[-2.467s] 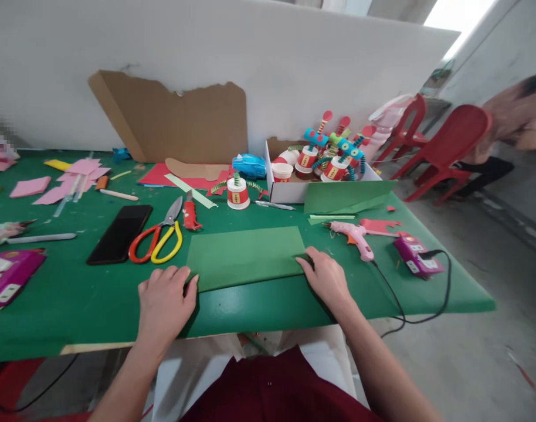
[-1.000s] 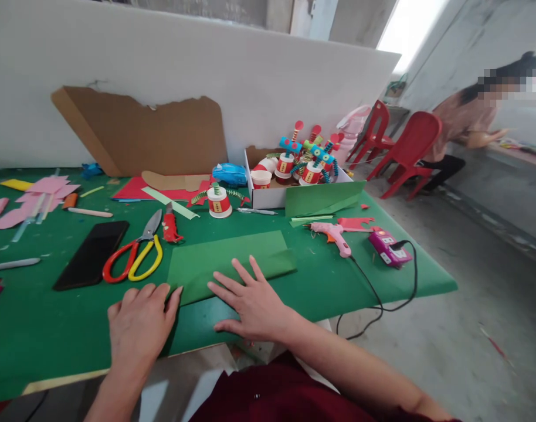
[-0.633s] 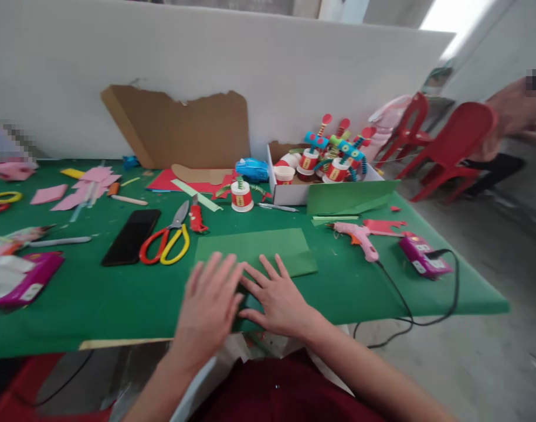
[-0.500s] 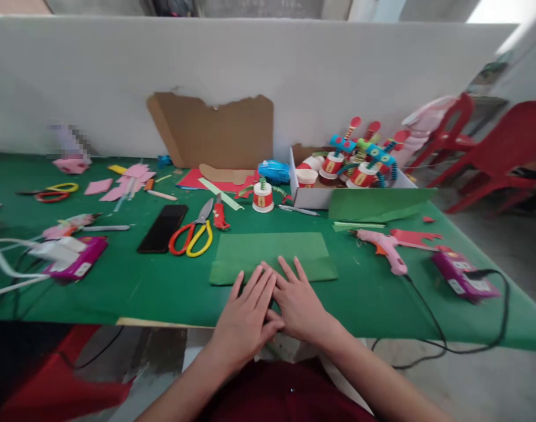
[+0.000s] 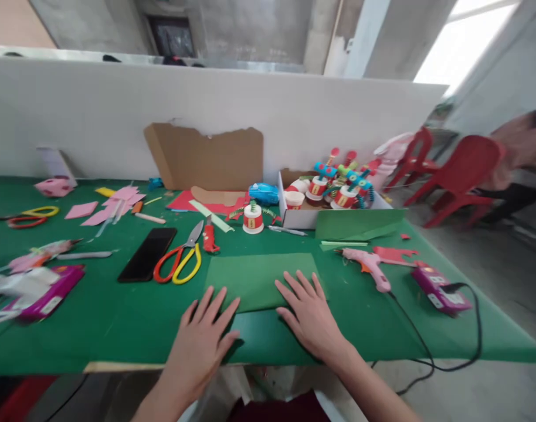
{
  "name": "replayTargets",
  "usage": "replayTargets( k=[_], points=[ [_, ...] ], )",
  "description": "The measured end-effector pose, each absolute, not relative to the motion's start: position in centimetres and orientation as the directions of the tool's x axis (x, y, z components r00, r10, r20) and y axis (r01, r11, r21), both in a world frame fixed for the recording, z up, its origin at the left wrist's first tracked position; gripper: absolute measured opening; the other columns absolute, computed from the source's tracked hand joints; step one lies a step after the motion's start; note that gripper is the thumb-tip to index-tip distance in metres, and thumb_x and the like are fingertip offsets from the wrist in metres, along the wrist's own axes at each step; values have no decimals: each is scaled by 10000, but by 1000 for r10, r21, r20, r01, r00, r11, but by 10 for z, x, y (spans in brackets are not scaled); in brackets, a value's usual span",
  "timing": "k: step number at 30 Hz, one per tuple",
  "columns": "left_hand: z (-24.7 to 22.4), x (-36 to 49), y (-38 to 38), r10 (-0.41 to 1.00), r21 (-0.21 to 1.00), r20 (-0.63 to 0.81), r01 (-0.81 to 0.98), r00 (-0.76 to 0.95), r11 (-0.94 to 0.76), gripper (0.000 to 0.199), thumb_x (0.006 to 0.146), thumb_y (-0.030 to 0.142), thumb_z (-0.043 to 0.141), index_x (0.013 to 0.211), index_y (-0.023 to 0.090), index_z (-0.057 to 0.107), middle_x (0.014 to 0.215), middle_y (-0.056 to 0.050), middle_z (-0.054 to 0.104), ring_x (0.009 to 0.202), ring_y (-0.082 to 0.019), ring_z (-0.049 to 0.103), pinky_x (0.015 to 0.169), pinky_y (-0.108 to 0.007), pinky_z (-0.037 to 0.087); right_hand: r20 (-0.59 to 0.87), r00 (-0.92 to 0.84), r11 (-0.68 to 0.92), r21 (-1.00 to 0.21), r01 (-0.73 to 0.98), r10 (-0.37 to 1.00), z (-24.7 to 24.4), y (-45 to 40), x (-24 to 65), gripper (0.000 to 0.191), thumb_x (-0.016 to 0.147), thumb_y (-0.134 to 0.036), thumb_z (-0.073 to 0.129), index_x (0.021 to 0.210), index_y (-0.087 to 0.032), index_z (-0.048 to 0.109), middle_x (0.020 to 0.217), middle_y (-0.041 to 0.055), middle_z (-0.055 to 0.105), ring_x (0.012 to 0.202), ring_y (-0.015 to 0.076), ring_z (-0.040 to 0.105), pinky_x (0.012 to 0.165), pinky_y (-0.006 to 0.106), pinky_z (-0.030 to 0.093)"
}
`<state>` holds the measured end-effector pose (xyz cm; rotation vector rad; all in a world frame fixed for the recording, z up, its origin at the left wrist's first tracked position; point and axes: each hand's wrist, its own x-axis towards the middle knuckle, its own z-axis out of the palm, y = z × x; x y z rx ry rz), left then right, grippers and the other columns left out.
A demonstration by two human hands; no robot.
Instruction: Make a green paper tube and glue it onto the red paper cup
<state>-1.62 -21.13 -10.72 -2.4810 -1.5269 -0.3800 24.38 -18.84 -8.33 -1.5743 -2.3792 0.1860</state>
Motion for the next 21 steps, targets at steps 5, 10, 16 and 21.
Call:
replayTargets(
  k=[5, 10, 16, 21],
  points=[
    [-106, -37, -190, 883, 81, 325, 921, 338, -382, 444, 945, 437, 348, 1237, 243, 620, 1285, -102, 625, 1105, -289, 592, 829, -410, 473, 300, 120, 66, -542, 838, 946, -89, -188, 285, 496, 883, -435, 497, 1311, -189, 543, 1179, 139, 645, 1108, 318, 560, 962, 517, 422],
    [-106, -41, -179, 870, 162, 352, 892, 347, -421, 443, 908, 487, 406, 1189, 227, 629, 1154, -100, 683, 1021, -274, 609, 865, -411, 472, 88, 273, -44, -895, 443, 958, -85, -189, 298, 438, 747, -416, 628, 1133, -207, 630, 757, 10, 647, 636, 181, 572, 642, 323, 496],
    [-97, -36, -158, 856, 239, 324, 841, 402, -485, 307, 874, 472, 457, 925, 230, 639, 1089, -97, 667, 1009, -265, 594, 863, -400, 466, -92, 204, -97, -995, 14, 975, -68, -179, 290, 281, 658, -451, 737, 745, -192, 675, 662, -16, 630, 640, 151, 555, 631, 264, 432],
    [-80, -20, -153, 873, 375, 149, 791, 464, -484, 278, 867, 464, 464, 758, 225, 554, 849, -43, 623, 786, -213, 562, 734, -340, 466, -90, 367, 3, -969, -246, 926, -67, -140, 283, 378, 538, -475, 815, 708, -183, 646, 684, -15, 631, 688, 148, 572, 687, 271, 460]
  ],
)
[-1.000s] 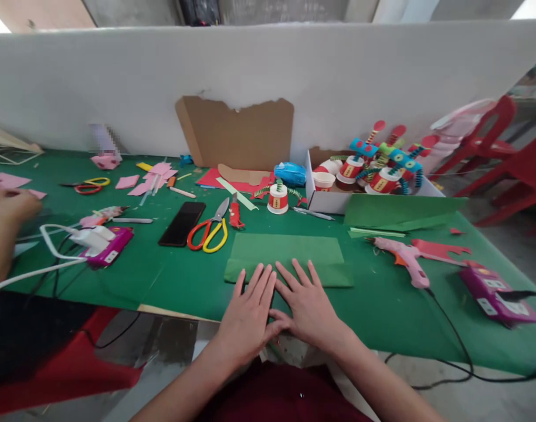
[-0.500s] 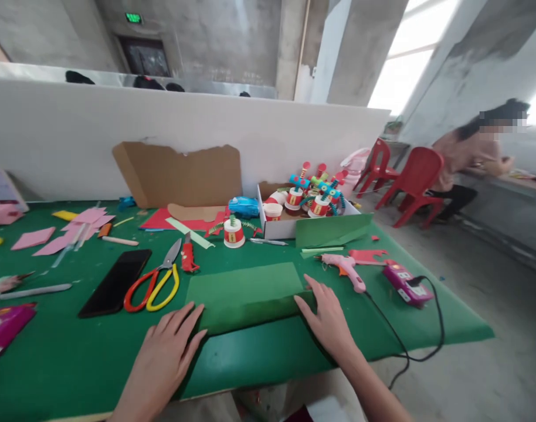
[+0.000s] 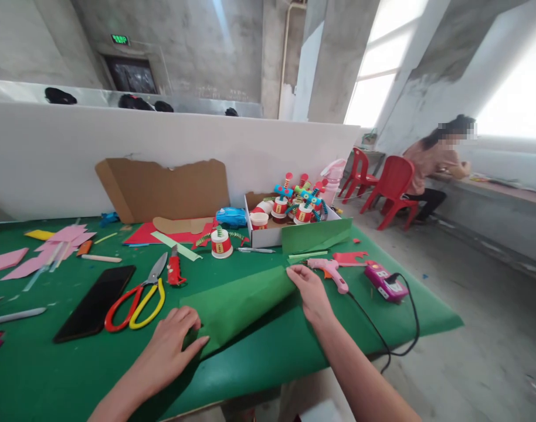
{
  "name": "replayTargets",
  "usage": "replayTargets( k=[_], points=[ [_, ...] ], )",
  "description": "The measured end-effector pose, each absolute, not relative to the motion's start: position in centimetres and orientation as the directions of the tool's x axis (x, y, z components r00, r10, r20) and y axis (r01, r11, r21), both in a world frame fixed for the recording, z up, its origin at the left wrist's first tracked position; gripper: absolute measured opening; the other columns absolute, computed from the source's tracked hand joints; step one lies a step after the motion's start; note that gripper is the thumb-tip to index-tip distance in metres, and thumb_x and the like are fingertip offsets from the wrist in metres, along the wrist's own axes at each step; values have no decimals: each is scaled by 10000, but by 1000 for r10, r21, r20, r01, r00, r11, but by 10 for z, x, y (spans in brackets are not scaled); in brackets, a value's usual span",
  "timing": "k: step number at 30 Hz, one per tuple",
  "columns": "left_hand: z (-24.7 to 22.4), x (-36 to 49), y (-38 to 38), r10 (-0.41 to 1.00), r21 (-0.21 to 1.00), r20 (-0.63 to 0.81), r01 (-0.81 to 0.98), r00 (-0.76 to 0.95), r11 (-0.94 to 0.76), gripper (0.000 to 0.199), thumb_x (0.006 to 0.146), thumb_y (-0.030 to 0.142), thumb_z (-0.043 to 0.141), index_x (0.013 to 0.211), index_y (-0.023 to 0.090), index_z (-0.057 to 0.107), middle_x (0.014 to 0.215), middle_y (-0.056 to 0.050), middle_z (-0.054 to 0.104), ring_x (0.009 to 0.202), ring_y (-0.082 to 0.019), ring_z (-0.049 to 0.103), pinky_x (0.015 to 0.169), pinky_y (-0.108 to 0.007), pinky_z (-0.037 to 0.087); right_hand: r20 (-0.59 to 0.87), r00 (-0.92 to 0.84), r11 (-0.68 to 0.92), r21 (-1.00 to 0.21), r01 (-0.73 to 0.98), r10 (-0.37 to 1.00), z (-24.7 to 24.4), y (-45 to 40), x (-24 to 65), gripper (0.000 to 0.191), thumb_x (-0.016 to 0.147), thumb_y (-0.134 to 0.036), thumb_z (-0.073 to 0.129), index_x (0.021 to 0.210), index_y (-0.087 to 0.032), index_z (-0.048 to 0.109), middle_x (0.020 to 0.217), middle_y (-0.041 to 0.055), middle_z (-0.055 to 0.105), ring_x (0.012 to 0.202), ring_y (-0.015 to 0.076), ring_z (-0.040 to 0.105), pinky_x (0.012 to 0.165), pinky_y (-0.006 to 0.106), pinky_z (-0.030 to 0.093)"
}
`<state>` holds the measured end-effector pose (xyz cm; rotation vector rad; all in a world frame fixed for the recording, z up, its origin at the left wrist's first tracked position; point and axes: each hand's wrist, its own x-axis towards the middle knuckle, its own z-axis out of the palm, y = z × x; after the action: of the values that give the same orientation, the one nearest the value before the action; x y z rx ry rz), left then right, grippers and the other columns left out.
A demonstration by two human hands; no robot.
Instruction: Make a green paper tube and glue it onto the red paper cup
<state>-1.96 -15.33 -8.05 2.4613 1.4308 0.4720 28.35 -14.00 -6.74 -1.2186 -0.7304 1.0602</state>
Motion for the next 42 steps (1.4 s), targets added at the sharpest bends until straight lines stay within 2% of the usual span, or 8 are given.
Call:
replayTargets(
  k=[8, 14, 21, 23, 26, 34, 39, 42],
  points=[
    [-92, -7, -168, 921, 453, 215, 802, 325, -389, 270, 862, 428, 450, 716, 217, 534, 777, -44, 593, 751, -219, 541, 713, -360, 456, -216, 502, 82, -859, -506, 838, -92, -145, 260, 560, 610, -433, 778, 1112, -258, 604, 1218, 61, 632, 1146, 226, 589, 934, 340, 509],
    [-97, -1, -175, 919, 503, 228, 769, 322, -394, 290, 876, 445, 446, 734, 223, 570, 819, -51, 635, 791, -226, 582, 759, -369, 478, -178, 218, -42, -856, -515, 960, -92, -173, 217, 489, 721, -563, 669, 1085, -242, 611, 1174, 82, 678, 1077, 257, 633, 810, 383, 573],
    [-66, 1, -188, 806, 721, 90, 520, 585, -458, 384, 907, 520, 391, 851, 254, 662, 857, -29, 690, 803, -187, 624, 763, -283, 512, -137, 290, 35, -854, -519, 947, -79, -166, 215, 525, 655, -489, 757, 1086, -223, 618, 1172, 78, 684, 1071, 260, 633, 878, 407, 541],
    [-57, -11, -181, 854, 747, 169, 501, 492, -437, 390, 912, 524, 380, 932, 268, 674, 974, -40, 690, 908, -198, 623, 822, -296, 508, -116, 270, 42, -856, -515, 956, -75, -168, 223, 495, 659, -485, 756, 1059, -220, 630, 1139, 77, 698, 1061, 267, 638, 872, 415, 543],
    [-49, -27, -161, 964, 779, 246, 571, 101, -259, 423, 852, 566, 483, 1116, 271, 633, 1199, -73, 634, 1073, -246, 586, 874, -356, 501, -105, 224, 24, -862, -506, 969, -67, -171, 233, 470, 653, -469, 768, 1032, -223, 639, 1088, 69, 717, 1020, 268, 657, 837, 411, 555],
    [-39, 22, -124, 959, 938, -192, 327, 209, 117, 615, 715, 561, 658, 1192, 181, 574, 1058, -103, 698, 1016, -250, 633, 831, -360, 532, -20, 247, 106, -867, -487, 969, -48, -101, 244, 438, 586, -374, 799, 957, -210, 634, 901, 20, 746, 829, 220, 694, 735, 359, 573],
    [-35, 74, -107, 906, 965, -259, 130, 336, 228, 631, 658, 441, 755, 1190, 186, 534, 1056, -94, 691, 758, -194, 659, 455, -232, 471, -6, 408, 182, -888, -423, 913, -35, -34, 272, 412, 484, -283, 810, 840, -200, 620, 792, -10, 739, 753, 191, 687, 699, 316, 568],
    [-34, 97, -100, 905, 962, -232, -51, 356, 267, 645, 635, 411, 777, 1181, 183, 519, 1024, -74, 691, 648, -151, 633, 417, -218, 444, -12, 416, 182, -888, -423, 909, -28, -16, 290, 401, 469, -257, 814, 811, -199, 614, 708, -23, 726, 683, 186, 683, 649, 308, 566]
  ],
)
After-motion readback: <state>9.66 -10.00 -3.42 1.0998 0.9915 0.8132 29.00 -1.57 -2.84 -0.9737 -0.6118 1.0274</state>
